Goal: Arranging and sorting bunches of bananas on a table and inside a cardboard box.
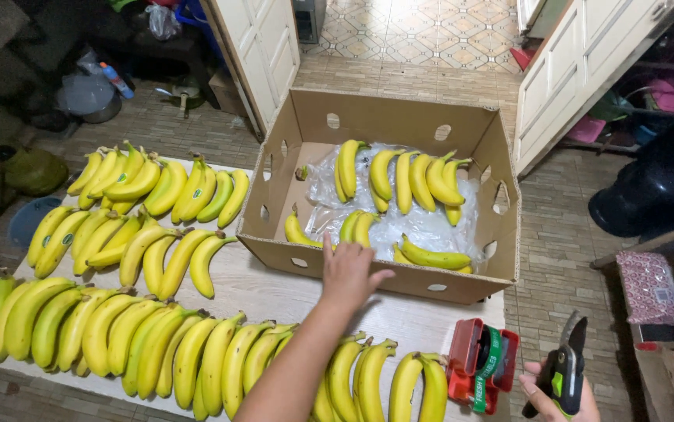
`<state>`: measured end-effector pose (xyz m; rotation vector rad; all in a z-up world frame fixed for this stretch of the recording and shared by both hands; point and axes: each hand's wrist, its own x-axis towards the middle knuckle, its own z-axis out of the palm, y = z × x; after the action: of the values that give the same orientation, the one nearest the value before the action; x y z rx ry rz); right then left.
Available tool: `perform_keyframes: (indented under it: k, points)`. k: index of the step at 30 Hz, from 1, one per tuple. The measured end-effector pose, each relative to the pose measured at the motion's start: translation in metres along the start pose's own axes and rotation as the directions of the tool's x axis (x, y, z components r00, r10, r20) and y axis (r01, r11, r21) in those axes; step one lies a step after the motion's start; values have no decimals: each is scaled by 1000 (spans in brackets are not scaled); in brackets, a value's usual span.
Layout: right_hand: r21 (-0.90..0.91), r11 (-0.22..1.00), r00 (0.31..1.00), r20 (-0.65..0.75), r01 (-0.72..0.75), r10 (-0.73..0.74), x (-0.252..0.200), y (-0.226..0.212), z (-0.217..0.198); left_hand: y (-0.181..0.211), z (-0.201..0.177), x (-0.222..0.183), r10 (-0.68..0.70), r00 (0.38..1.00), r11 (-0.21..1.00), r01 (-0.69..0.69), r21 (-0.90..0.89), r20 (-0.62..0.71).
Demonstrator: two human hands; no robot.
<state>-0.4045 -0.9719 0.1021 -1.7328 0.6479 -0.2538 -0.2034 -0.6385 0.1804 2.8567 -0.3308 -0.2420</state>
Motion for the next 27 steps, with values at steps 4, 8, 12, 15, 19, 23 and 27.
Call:
perform_keyframes:
  k: [4, 8, 12, 15, 19, 23, 27]
  points:
    - [-18, 999, 993, 117, -26, 28, 32, 37, -6, -28, 47, 3, 126, 985, 991, -130, -22, -120]
    - [33, 999, 992, 127, -6, 2, 18, 16, 1, -37, 67, -10, 186, 925, 977, -211, -41, -331]
    - [-77, 967, 966, 69, -243, 249, 11, -35, 6, -42, 73, -33, 207, 926, 970, -237, -59, -316]
    - [-24, 976, 976, 1, -216, 216, 16, 2, 3, -37, 63, -51, 204, 937, 971, -231, -62, -284]
    - [-22, 988, 989, -9, -150, 150, 35, 52, -12, -45, 71, -60, 226, 900, 960, -270, -70, -373]
    - [44, 972, 973, -13, -230, 231, 41, 64, -17, -47, 53, -61, 182, 953, 972, -212, -104, -241]
    - [12, 1000, 1000, -28, 5, -5, 50, 112, -34, -30, 4, -57, 66, 995, 994, -60, -87, 78]
